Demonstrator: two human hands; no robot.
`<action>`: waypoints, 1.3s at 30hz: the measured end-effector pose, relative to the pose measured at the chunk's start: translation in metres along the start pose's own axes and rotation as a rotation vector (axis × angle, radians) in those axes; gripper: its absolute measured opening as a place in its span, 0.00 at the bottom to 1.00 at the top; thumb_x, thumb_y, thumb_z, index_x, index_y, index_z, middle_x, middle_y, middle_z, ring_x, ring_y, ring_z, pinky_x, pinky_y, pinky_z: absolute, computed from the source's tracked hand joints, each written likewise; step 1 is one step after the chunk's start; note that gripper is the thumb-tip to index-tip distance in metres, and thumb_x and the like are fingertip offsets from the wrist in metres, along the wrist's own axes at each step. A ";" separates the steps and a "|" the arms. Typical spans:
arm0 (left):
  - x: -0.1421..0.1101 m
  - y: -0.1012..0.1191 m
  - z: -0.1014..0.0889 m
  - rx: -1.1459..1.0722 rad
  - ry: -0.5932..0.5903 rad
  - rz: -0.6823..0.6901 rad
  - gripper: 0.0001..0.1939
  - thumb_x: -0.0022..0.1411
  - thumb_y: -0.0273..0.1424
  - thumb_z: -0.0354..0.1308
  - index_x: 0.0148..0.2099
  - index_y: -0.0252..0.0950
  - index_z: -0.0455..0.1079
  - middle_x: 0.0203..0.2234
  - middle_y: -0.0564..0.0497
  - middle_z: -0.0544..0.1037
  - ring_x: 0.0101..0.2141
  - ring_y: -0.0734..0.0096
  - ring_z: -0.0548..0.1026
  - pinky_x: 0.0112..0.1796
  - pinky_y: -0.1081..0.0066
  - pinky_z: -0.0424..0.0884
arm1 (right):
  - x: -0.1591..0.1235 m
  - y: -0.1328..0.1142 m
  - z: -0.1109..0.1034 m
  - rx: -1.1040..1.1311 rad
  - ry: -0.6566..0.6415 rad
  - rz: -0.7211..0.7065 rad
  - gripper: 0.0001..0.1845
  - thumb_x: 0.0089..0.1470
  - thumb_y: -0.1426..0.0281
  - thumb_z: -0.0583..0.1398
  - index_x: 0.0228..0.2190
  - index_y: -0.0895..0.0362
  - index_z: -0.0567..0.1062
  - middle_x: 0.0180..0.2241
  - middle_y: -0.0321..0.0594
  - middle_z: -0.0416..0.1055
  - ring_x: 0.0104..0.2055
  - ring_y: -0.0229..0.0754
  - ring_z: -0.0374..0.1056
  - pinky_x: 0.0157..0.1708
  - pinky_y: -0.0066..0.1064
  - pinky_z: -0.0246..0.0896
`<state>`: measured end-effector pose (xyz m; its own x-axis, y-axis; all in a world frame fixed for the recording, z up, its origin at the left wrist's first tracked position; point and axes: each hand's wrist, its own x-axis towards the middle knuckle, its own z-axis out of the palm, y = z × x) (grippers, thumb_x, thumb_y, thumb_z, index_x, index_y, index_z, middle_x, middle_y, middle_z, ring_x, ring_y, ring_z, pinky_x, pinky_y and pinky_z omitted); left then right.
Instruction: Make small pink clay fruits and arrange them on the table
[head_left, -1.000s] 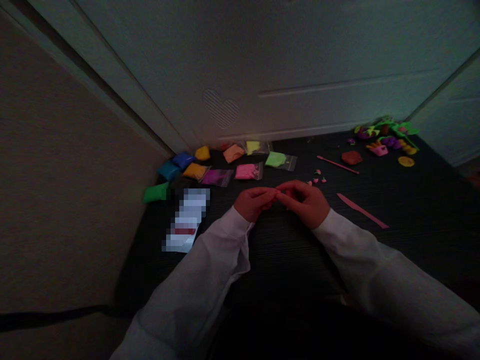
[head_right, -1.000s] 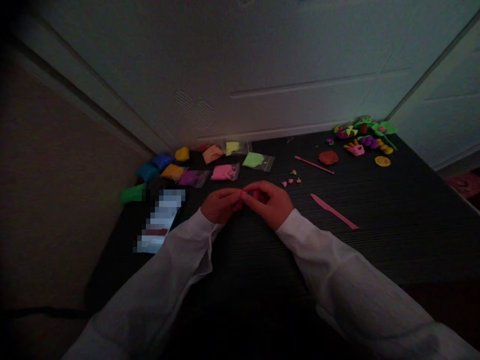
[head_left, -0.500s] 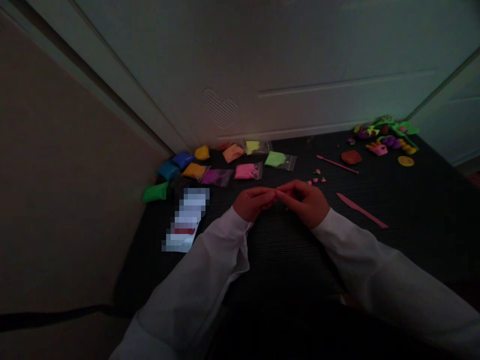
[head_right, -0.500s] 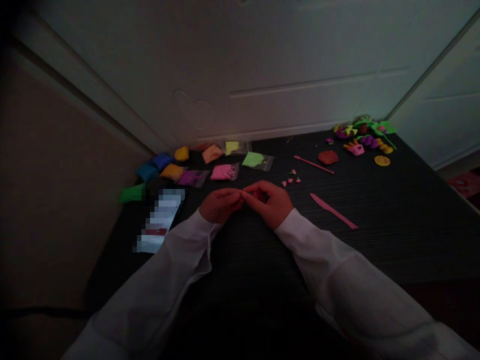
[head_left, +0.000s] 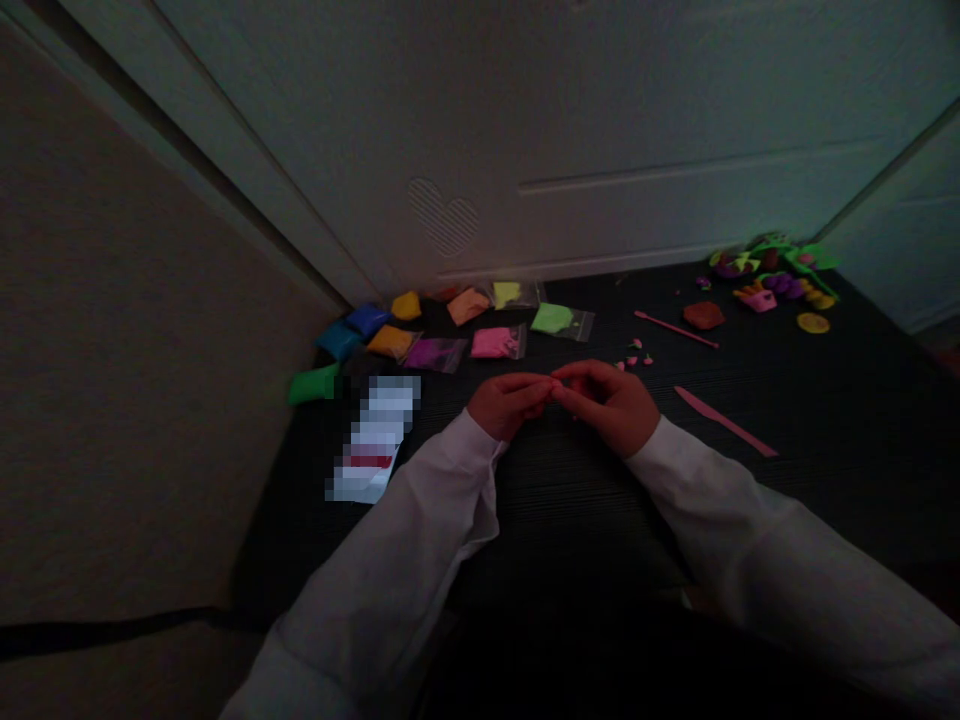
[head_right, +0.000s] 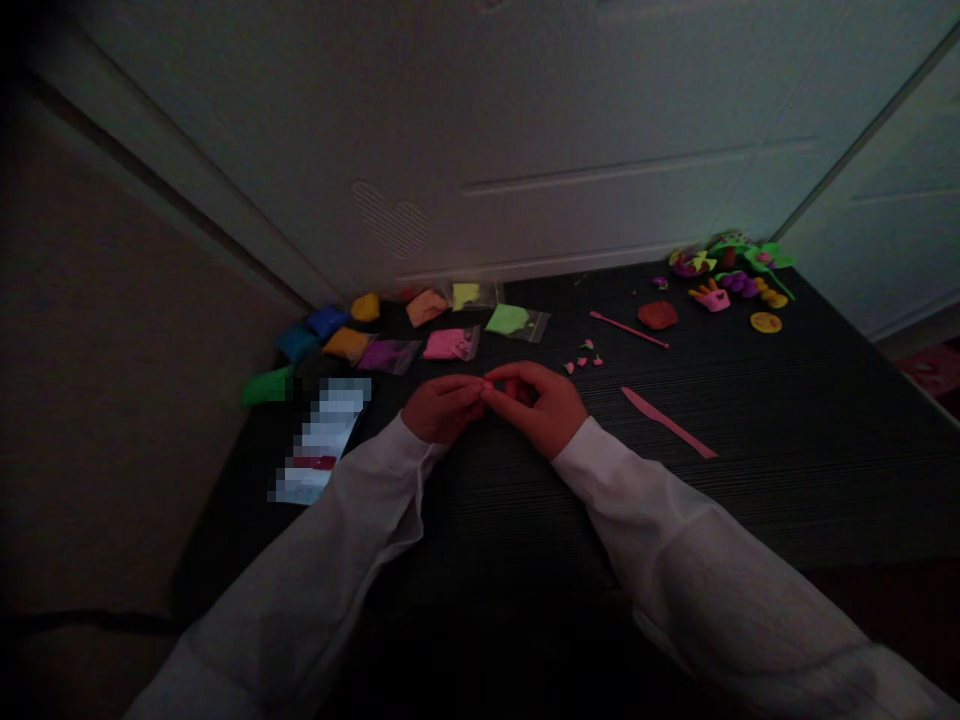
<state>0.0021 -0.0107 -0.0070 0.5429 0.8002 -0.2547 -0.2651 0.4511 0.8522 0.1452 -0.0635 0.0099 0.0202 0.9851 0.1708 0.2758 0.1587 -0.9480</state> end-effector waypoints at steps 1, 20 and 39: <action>0.000 0.001 0.001 -0.002 0.002 0.003 0.10 0.36 0.31 0.65 0.25 0.32 0.73 0.15 0.53 0.70 0.18 0.83 0.63 0.20 0.77 0.52 | 0.000 0.000 -0.001 -0.005 0.004 -0.007 0.14 0.43 0.62 0.59 0.33 0.56 0.71 0.19 0.30 0.59 0.20 0.30 0.54 0.20 0.26 0.50; -0.001 -0.001 -0.001 0.096 0.061 0.094 0.11 0.39 0.32 0.63 0.29 0.34 0.73 0.17 0.54 0.71 0.18 0.83 0.61 0.20 0.77 0.53 | -0.001 -0.004 -0.002 -0.192 0.081 -0.074 0.11 0.46 0.63 0.56 0.26 0.58 0.71 0.20 0.34 0.62 0.22 0.32 0.56 0.22 0.27 0.51; -0.003 -0.004 -0.001 0.272 0.123 0.184 0.13 0.41 0.35 0.62 0.32 0.35 0.72 0.22 0.54 0.72 0.20 0.83 0.63 0.22 0.77 0.57 | -0.001 -0.004 -0.001 -0.185 0.070 -0.056 0.11 0.46 0.63 0.56 0.26 0.58 0.71 0.20 0.34 0.62 0.22 0.32 0.56 0.22 0.26 0.52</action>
<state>0.0006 -0.0141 -0.0105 0.4013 0.9075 -0.1243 -0.1185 0.1860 0.9754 0.1449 -0.0649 0.0133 0.0645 0.9672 0.2459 0.4500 0.1917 -0.8722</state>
